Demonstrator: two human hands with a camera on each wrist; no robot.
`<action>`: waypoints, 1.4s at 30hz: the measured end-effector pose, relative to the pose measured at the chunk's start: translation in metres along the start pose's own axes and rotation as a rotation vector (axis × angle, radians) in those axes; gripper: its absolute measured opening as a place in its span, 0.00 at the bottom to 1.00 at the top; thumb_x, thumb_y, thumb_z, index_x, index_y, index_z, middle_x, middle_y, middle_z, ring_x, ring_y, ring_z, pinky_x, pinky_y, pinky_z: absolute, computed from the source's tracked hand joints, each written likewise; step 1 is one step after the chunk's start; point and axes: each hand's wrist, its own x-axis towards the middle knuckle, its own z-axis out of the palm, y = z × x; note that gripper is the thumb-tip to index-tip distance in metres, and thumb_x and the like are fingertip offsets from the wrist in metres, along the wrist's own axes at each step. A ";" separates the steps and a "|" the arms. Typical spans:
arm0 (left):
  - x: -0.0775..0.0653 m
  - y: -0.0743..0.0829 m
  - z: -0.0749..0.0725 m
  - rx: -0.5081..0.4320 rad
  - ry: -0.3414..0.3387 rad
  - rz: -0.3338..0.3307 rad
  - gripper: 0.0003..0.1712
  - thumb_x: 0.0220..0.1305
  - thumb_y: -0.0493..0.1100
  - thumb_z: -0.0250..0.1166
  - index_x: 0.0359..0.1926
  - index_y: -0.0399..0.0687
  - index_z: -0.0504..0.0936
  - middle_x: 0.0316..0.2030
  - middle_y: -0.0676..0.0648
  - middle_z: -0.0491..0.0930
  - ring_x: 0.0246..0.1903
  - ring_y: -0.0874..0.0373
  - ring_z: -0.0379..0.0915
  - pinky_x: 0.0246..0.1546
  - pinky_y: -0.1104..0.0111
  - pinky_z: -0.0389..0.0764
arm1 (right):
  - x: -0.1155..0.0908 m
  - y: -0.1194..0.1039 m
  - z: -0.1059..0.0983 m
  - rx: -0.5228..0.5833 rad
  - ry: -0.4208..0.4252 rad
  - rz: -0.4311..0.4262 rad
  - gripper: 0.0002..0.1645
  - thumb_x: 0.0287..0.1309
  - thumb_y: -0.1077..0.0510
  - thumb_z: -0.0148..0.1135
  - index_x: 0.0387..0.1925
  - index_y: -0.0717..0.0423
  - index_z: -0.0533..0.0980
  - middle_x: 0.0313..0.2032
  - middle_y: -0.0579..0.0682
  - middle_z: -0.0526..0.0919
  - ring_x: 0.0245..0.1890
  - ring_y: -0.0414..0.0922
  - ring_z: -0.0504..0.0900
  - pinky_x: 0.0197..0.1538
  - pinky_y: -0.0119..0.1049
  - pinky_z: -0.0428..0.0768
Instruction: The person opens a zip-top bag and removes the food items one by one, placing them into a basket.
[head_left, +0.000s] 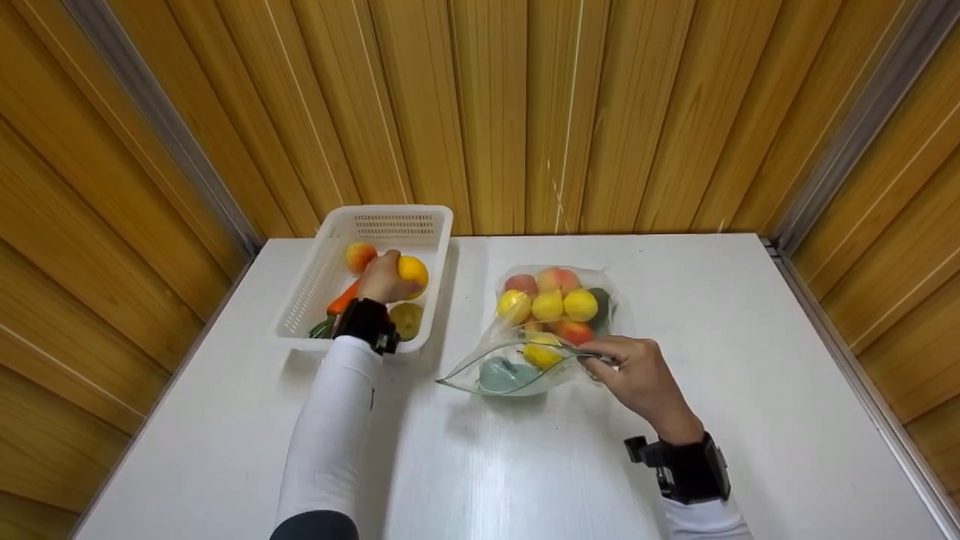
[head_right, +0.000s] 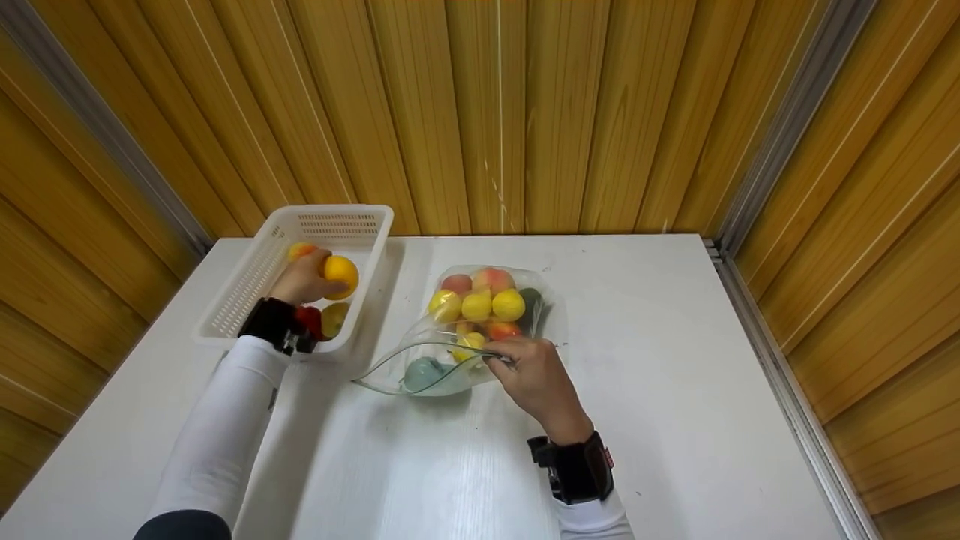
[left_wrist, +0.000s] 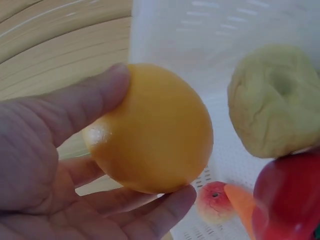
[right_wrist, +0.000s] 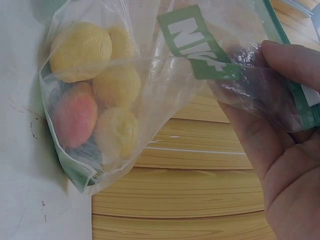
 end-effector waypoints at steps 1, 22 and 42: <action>0.001 0.000 0.000 0.018 -0.010 0.006 0.39 0.60 0.41 0.72 0.69 0.33 0.69 0.59 0.31 0.77 0.54 0.39 0.73 0.64 0.49 0.72 | 0.000 0.000 0.000 0.003 0.000 0.003 0.13 0.51 0.76 0.72 0.38 0.63 0.89 0.35 0.52 0.91 0.34 0.37 0.86 0.37 0.20 0.80; 0.007 0.004 -0.004 0.269 -0.266 -0.053 0.34 0.64 0.36 0.68 0.70 0.37 0.71 0.62 0.34 0.77 0.59 0.41 0.72 0.67 0.52 0.70 | -0.003 -0.002 0.003 0.048 -0.011 0.014 0.13 0.52 0.77 0.70 0.38 0.64 0.89 0.34 0.54 0.91 0.30 0.35 0.84 0.34 0.21 0.80; 0.003 0.025 -0.020 0.306 -0.335 -0.003 0.33 0.72 0.46 0.61 0.73 0.40 0.70 0.69 0.36 0.72 0.66 0.41 0.69 0.72 0.49 0.64 | 0.000 -0.003 -0.002 0.006 0.002 -0.024 0.13 0.51 0.76 0.72 0.38 0.63 0.89 0.35 0.52 0.91 0.32 0.36 0.84 0.35 0.20 0.79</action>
